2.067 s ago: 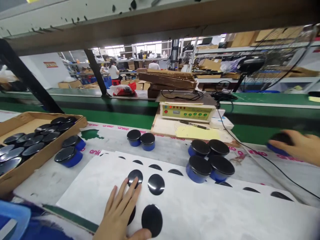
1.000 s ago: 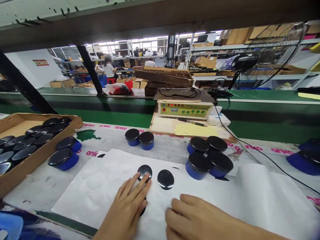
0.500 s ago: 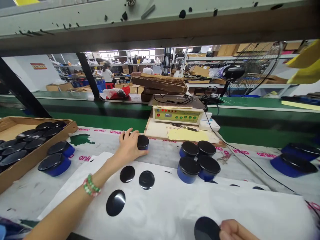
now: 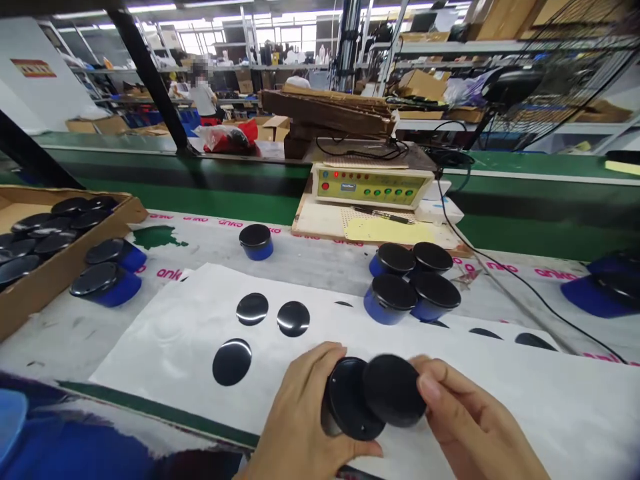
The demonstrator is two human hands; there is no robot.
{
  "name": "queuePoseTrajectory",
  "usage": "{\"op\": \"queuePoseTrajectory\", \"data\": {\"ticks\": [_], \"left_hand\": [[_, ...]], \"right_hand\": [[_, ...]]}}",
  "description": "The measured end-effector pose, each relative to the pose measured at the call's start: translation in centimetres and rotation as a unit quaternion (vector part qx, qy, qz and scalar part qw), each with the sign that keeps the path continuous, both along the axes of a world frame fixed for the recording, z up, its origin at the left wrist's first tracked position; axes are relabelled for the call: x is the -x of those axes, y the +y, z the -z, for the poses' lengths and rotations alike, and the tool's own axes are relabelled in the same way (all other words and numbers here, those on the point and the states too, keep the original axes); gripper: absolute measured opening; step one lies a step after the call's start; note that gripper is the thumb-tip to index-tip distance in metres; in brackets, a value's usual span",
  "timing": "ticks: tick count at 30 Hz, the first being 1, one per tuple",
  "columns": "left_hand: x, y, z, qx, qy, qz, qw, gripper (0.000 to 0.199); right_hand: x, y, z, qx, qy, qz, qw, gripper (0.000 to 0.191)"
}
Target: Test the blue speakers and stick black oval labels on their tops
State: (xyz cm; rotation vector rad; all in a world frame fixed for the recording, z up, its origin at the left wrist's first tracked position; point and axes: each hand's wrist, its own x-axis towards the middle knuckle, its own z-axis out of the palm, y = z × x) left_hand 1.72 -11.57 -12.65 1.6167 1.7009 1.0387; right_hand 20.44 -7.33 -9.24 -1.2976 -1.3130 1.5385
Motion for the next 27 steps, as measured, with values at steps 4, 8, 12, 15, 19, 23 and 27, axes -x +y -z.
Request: {"op": "queuePoseTrajectory", "data": {"ticks": [4,8,12,15,19,23,27], "left_hand": [[0.1,-0.2,0.2,-0.058,0.028,0.012,0.998,0.092],[0.1,-0.2,-0.2,-0.061,0.035,0.019,0.997,0.085],[0.1,0.0,-0.4,-0.057,0.033,0.020,0.998,0.084],[0.1,0.0,-0.5,-0.055,0.035,0.019,0.998,0.083],[0.1,-0.1,-0.5,-0.057,0.032,0.022,0.998,0.076],[0.1,-0.1,-0.5,-0.058,0.036,0.022,0.997,0.073],[0.1,-0.1,-0.4,-0.064,0.048,0.021,0.997,0.071]], "right_hand": [[1.5,-0.2,0.4,-0.053,-0.004,0.020,0.998,0.027],[2.7,-0.6,0.6,-0.057,0.011,0.020,0.998,0.024],[3.2,-0.8,0.7,-0.062,0.009,0.035,0.997,0.022],[3.4,-0.9,0.4,-0.064,-0.011,0.048,0.997,0.024],[3.5,-0.8,0.2,-0.103,-0.067,0.046,0.991,0.025],[3.7,-0.9,0.0,-0.148,-0.112,0.053,0.981,0.022],[4.5,-1.4,-0.5,-0.158,-0.127,0.093,0.975,0.022]]}}
